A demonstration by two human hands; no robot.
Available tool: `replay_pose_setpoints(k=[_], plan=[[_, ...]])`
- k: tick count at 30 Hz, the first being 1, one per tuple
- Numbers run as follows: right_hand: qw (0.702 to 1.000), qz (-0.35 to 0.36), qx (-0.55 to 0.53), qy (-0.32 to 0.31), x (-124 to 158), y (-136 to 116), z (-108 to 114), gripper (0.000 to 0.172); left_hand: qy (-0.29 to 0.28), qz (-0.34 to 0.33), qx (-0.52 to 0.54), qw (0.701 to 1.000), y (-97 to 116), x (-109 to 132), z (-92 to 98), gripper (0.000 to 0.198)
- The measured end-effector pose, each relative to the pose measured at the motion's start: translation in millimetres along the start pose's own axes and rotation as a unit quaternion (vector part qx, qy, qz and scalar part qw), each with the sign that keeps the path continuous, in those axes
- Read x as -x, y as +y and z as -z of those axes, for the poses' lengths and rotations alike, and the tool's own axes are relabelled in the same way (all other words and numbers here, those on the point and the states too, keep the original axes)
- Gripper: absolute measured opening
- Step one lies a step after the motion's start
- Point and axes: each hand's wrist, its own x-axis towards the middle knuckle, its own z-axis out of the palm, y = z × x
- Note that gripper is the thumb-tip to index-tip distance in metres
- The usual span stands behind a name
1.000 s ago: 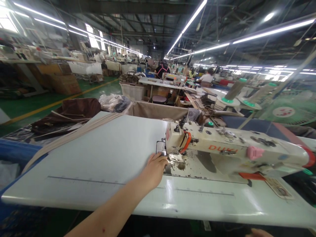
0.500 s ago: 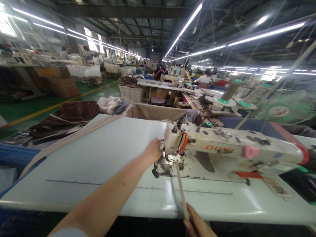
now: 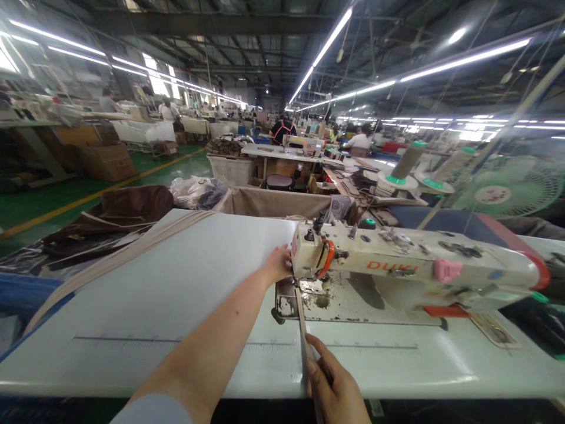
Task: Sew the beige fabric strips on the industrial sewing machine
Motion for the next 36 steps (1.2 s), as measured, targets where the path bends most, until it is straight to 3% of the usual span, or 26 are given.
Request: replay_pose_setpoints(k=[7, 19, 23, 29, 36], plan=[[0.999, -0.032, -0.016, 0.021, -1.9, -18.6, -3.9, 0.075, 0.028, 0.035, 0.043, 0.998, 6.4, 6.1, 1.3, 0.012], [0.999, -0.035, 0.01, 0.041, -11.1, -10.8, -10.2, 0.075, 0.084, 0.034, 0.118, 0.989, 3.9, 7.0, -4.0, 0.021], [0.995, 0.015, 0.036, 0.091, -13.7, -12.2, -11.7, 0.061, 0.107, 0.04, 0.164, 0.98, 3.1, 7.3, -1.8, 0.026], [0.972, 0.127, 0.121, 0.158, -8.2, -8.1, -2.2, 0.044, 0.188, 0.125, 0.25, 0.942, 1.3, 13.0, 4.7, 0.003], [0.959, 0.173, 0.103, 0.199, -8.5, -14.4, 0.1, 0.037, 0.228, 0.186, 0.39, 0.872, 8.4, 41.7, 11.3, 0.034]])
